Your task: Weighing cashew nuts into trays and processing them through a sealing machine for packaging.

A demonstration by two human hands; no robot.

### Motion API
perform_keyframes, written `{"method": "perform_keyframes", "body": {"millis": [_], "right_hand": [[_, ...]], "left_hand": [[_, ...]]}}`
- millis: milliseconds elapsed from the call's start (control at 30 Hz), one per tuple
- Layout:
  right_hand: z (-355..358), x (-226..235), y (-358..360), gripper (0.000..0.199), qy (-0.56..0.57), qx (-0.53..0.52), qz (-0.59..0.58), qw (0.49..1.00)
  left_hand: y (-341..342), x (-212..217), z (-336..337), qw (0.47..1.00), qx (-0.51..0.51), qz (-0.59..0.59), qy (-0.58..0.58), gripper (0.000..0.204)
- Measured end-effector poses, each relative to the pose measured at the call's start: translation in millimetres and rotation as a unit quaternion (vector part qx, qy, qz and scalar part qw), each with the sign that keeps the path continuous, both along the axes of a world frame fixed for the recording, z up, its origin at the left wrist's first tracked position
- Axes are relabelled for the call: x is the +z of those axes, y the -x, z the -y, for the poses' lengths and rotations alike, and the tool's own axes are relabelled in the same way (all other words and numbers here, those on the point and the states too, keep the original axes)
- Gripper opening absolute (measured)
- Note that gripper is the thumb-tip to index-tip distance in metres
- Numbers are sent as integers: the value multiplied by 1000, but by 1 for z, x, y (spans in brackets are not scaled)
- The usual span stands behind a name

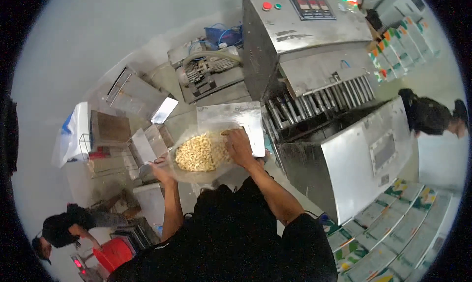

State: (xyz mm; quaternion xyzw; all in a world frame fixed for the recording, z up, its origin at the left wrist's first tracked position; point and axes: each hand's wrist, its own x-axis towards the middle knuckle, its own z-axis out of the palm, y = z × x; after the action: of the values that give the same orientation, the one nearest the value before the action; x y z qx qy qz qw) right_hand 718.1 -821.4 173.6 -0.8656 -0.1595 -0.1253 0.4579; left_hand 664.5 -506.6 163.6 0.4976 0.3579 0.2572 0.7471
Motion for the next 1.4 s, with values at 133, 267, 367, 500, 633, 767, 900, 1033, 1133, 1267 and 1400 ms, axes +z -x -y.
{"method": "perform_keyframes", "body": {"millis": [133,267,367,500,633,767,900,1033,1133,1267,1400], "right_hand": [[51,-20,-37,17,32,153,-43,987],[65,-45,-57,31,-138,-139,-7,981],[74,-53,-68,48,-76,-207,-127,967],[61,-48,-79,58,244,-256,-14,935],[53,-55,-68,63,336,-281,-131,889],[53,-51,-61,59,352,-287,-114,884],[57,-37,-64,56,380,-300,-70,872],[47,-66,-79,64,399,-319,-198,837],[46,-66,-75,64,418,-325,-200,824],[62,-72,-75,65,224,-332,-256,880],[107,-99,-47,51,-117,-213,-379,893]], "left_hand": [[0,-23,0,995,63,51,54,55],[12,-19,6,988,135,-78,23,57],[17,-28,8,902,295,-206,-239,72],[19,-10,9,747,64,-485,-450,71],[-3,-38,-12,634,-53,-623,-455,62],[-10,-60,-29,636,-57,-652,-409,60],[-27,-41,-40,670,-52,-562,-482,60],[-46,-48,-38,691,-74,-542,-473,62],[-49,-53,-37,696,-78,-545,-460,60],[-42,-70,-44,768,-71,-504,-389,58],[14,-115,-57,863,-150,-370,-311,48]]}}
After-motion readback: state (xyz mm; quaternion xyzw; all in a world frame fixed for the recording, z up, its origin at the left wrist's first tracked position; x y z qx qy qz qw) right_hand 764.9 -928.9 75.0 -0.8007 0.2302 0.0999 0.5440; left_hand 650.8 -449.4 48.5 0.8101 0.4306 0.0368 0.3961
